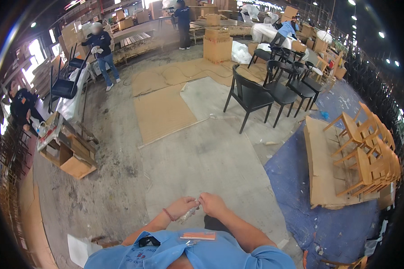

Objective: The person pours liquid from a bottle into a small container, then uses a cloth to wipe a wooden surface. They move a wooden chair, flip it upside down, and use a power sander to smooth the chair legs.

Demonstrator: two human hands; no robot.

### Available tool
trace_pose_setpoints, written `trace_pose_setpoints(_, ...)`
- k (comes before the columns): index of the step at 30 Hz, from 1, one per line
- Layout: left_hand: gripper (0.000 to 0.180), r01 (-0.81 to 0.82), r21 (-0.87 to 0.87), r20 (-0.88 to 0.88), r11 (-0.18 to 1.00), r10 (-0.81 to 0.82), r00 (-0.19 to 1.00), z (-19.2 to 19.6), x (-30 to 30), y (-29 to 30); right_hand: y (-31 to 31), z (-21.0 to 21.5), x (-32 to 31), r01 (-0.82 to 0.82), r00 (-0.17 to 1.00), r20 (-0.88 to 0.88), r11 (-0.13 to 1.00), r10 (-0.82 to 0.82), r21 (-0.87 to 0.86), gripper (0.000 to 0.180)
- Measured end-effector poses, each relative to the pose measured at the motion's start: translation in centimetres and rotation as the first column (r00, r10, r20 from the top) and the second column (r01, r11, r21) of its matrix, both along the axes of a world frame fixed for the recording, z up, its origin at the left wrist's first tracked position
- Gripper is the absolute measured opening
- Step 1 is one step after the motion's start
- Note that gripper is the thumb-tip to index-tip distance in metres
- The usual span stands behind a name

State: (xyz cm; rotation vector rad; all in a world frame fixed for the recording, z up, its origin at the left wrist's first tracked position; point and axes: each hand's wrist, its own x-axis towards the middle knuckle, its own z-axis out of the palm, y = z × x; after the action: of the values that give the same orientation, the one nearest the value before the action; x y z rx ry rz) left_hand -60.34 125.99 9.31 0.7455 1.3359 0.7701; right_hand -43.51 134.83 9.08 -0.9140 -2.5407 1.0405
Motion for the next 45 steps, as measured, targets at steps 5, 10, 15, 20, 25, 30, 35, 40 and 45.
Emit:
trace_pose_setpoints(5, 0.045, 0.215, 0.073, -0.598, 0.974, -0.13, 0.791, -2.0, -6.9, 12.3, 13.0, -2.0, -7.6, -0.238, 0.958, 0.179, 0.97, 0.226, 0.044, 0.022)
trace_pose_setpoints(10, 0.04, 0.318, 0.098, -0.854, 0.943, -0.085, 0.513, -1.3, -14.2, 23.9, 26.7, -0.8, -16.2, -0.496, 0.825, 0.312, 0.868, 0.471, 0.002, 0.026)
trace_pose_setpoints(15, 0.042, 0.137, 0.132, -0.783, 0.982, 0.018, 0.622, 1.4, -20.8, 35.1, 39.9, -0.6, -23.0, -0.476, 0.856, 0.234, 0.879, 0.461, 0.01, 0.031)
trace_pose_setpoints(20, 0.048, 0.011, 0.179, -0.656, 0.984, 0.111, 0.747, -0.3, -28.5, 47.4, 51.4, -1.9, -30.9, -0.26, 0.963, -0.123, 0.948, 0.24, -0.184, 0.027)
trace_pose_setpoints(25, 0.046, 0.136, 0.129, -0.526, 0.982, -0.048, 0.849, -1.7, -37.5, 62.4, 64.4, -1.5, -38.4, -0.192, 0.98, -0.052, 0.981, 0.193, 0.02, 0.021)
trace_pose_setpoints(30, 0.044, 0.099, 0.027, -0.063, 0.995, -0.097, 0.993, 1.4, -43.3, 75.7, 75.6, 2.3, -42.9, -0.145, 0.974, 0.188, 0.985, 0.125, 0.094, 0.02)
trace_pose_setpoints(35, 0.047, 0.303, 0.087, -0.482, 0.949, -0.226, 0.847, 1.3, -47.6, 89.2, 87.2, 0.4, -46.6, 0.047, 0.992, 0.12, 0.998, -0.043, -0.031, 0.02)
trace_pose_setpoints(40, 0.047, 0.33, 0.187, -0.724, 0.925, -0.097, 0.683, -0.3, -52.0, 102.6, 100.6, -0.3, -51.9, 0.103, 0.995, -0.003, 0.985, -0.104, -0.139, 0.021)
trace_pose_setpoints(45, 0.044, 0.233, 0.117, -0.684, 0.965, -0.092, 0.724, 1.4, -55.7, 115.9, 115.2, -0.4, -56.9, -0.083, 0.992, 0.103, 0.993, 0.074, 0.089, 0.011)
